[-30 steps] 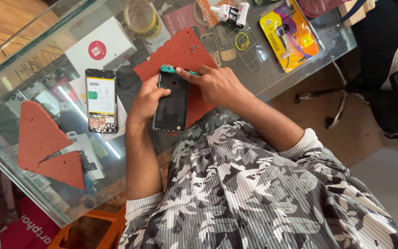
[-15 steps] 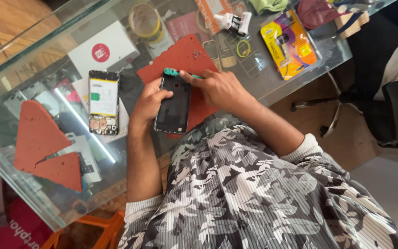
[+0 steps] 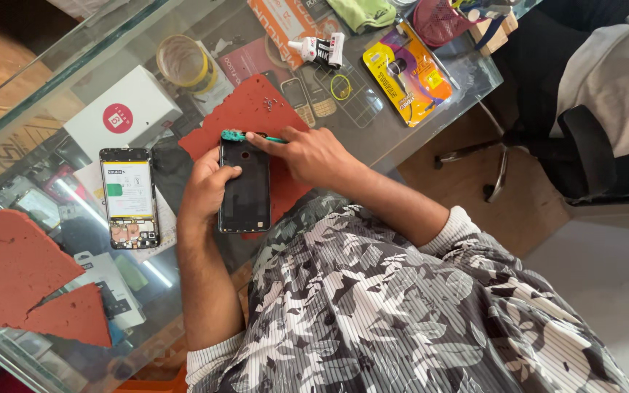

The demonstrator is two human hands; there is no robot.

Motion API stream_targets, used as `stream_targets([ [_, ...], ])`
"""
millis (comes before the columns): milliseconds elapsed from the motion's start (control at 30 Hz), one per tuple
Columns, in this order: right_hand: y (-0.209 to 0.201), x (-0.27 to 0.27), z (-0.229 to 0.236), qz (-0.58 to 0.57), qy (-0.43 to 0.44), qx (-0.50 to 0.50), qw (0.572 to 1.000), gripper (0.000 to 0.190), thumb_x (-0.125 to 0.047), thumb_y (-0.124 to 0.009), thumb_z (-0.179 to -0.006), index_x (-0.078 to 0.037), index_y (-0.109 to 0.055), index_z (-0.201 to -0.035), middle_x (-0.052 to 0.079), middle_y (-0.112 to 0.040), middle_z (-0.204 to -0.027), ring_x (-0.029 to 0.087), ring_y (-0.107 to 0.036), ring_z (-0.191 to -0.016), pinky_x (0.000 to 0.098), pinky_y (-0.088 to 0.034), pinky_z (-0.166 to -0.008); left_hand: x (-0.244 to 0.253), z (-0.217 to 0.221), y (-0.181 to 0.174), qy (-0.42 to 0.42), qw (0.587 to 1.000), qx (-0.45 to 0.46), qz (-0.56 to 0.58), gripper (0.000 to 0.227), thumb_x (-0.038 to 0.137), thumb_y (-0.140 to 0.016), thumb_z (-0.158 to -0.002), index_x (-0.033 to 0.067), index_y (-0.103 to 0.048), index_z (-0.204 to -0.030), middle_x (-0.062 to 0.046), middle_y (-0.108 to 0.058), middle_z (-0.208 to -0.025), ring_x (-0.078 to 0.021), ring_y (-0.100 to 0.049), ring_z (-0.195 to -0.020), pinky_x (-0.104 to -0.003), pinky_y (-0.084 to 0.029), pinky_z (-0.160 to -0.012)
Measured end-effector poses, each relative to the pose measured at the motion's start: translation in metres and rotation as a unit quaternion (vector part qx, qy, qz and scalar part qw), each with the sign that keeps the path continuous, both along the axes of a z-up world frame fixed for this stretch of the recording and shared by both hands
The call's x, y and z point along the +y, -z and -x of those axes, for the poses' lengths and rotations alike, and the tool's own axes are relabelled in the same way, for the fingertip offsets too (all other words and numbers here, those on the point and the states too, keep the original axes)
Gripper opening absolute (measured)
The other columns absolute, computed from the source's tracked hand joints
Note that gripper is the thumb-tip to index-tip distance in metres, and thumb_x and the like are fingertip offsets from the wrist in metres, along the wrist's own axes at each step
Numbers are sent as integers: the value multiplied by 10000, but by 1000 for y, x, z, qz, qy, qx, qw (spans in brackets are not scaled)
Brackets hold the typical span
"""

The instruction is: The person cleans and wipes the internal components and case of a disassembled mobile phone using a brush and a cloth.

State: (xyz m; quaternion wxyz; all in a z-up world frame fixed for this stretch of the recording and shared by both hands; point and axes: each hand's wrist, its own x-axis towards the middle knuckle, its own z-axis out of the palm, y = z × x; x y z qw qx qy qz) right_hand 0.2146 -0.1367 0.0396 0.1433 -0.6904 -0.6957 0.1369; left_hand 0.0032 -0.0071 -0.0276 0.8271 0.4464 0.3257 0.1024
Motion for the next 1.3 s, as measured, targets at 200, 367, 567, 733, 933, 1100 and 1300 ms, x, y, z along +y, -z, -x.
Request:
stream_targets([
  [200, -9, -9, -11, 48, 36, -1, 998, 616, -174, -636, -922, -301, -528, -1515, 93, -638, -820, 305, -668, -614, 449, -510, -491, -15, -8, 6, -92, 995, -31, -37, 305, 5, -561, -904, -25, -621, -1202, -66, -707, -1049, -106, -675, -883, -262, -563, -817],
  [367, -2, 2, -17, 2, 33, 14, 999, 637, -133, -618, -919, -288, -528, -1531, 91, -629, -850, 299, -659, -628, 433, -520, -512, -34, -33, 10, -170, 954, 74, -237, 270, 27, -603, -924, -30, -558, -1183, -84, -704, -1050, -146, -676, -907, -293, -552, -832],
  [567, 8, 12, -18, -32, 27, 45, 998, 642, -137, -627, -908, -302, -536, -1522, 83, -612, -829, 305, -662, -669, 439, -526, -537, -36, -47, 16, -220, 905, 100, -351, 259, 117, -698, -1005, -48, -569, -1156, -131, -701, -1096, -171, -674, -971, -334, -548, -882],
  [733, 10, 9, -17, -12, 56, 43, 997, 661, -107, -626, -893, -294, -533, -1520, 95, -652, -893, 319, -681, -697, 448, -534, -547, -14, -46, 10, -172, 898, 137, -382, 233, 127, -725, -968, -41, -635, -1102, -169, -739, -1012, -241, -723, -899, -369, -570, -820],
  [933, 3, -7, -10, 50, 80, 24, 995, 721, -105, -644, -882, -255, -480, -1567, 142, -654, -837, 354, -686, -697, 480, -542, -577, -31, -57, -13, -200, 846, 146, -472, 227, 75, -660, -973, -46, -590, -1152, -178, -741, -999, -274, -760, -905, -378, -574, -814],
  [1100, -16, -41, 6, 159, 59, 2, 986, 827, -113, -680, -809, -171, -398, -1584, 179, -662, -856, 366, -700, -702, 473, -558, -580, -36, -60, -21, -214, 864, 133, -435, 205, 69, -630, -983, -47, -557, -1137, -180, -736, -953, -290, -769, -842, -377, -582, -764],
  [1300, 12, -19, 13, 108, 80, 28, 991, 897, -122, -689, -793, -118, -309, -1606, 195, -668, -862, 383, -698, -704, 486, -554, -586, -37, -58, -15, -207, 857, 134, -451, 217, 68, -632, -994, -60, -548, -1147, -188, -736, -961, -303, -776, -866, -389, -584, -777],
])
